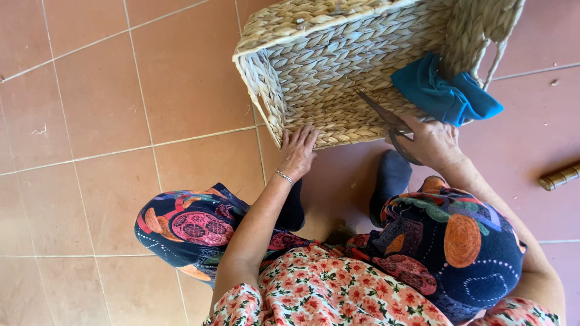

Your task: The person wipes the exterior and interior surfaces of woven baskets using a blue cloth. They also use scissors to trim loose fibers from the basket edges.

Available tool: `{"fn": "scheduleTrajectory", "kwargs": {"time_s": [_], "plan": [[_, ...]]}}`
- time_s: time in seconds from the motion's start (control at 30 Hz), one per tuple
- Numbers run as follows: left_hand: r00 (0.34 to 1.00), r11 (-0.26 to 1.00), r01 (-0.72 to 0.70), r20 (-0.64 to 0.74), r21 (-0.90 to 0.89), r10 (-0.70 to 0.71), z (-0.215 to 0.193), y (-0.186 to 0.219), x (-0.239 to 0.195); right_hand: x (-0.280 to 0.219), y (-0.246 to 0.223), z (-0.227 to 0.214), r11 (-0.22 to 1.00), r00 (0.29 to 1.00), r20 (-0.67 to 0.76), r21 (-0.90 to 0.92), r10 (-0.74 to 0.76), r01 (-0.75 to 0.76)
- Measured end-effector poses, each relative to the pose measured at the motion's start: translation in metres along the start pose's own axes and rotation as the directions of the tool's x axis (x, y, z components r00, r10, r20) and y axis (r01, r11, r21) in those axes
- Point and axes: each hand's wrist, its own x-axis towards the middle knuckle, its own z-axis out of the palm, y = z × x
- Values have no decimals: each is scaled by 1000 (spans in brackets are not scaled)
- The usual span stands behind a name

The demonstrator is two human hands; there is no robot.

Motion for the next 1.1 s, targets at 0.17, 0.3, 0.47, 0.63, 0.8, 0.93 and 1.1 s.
{"fn": "scheduleTrajectory", "kwargs": {"time_s": [0.17, 0.3, 0.47, 0.63, 0.8, 0.93, 1.1], "plan": [[996, 993, -28, -89, -112, 18, 7, -17, 6, 11, -5, -2, 987, 1000, 10, -161, 4, -2], [998, 962, -53, -40, -270, 44, -26, -24, 14, 23, -8, -12, 978, 998, 68, -207, -1, 15], [991, 934, 41, 130, -354, 6, -71, -18, 19, 31, -10, -29, 963, 988, 150, -261, -24, 63], [953, 870, 226, 286, -438, -103, -108, -15, 45, 29, -21, -44, 973, 999, 51, -232, -9, 20], [988, 895, -101, -147, -434, 41, -113, -20, 57, 6, -18, -55, 998, 960, -277, 46, -36, 51], [997, 891, -19, -73, -453, -16, -96, -22, 57, -19, 11, -50, 947, 909, -410, 315, 74, 65], [1000, 902, -12, -25, -431, 1, -96, -28, 59, -32, 61, -40, 634, 834, -433, 762, 343, 134]]}}
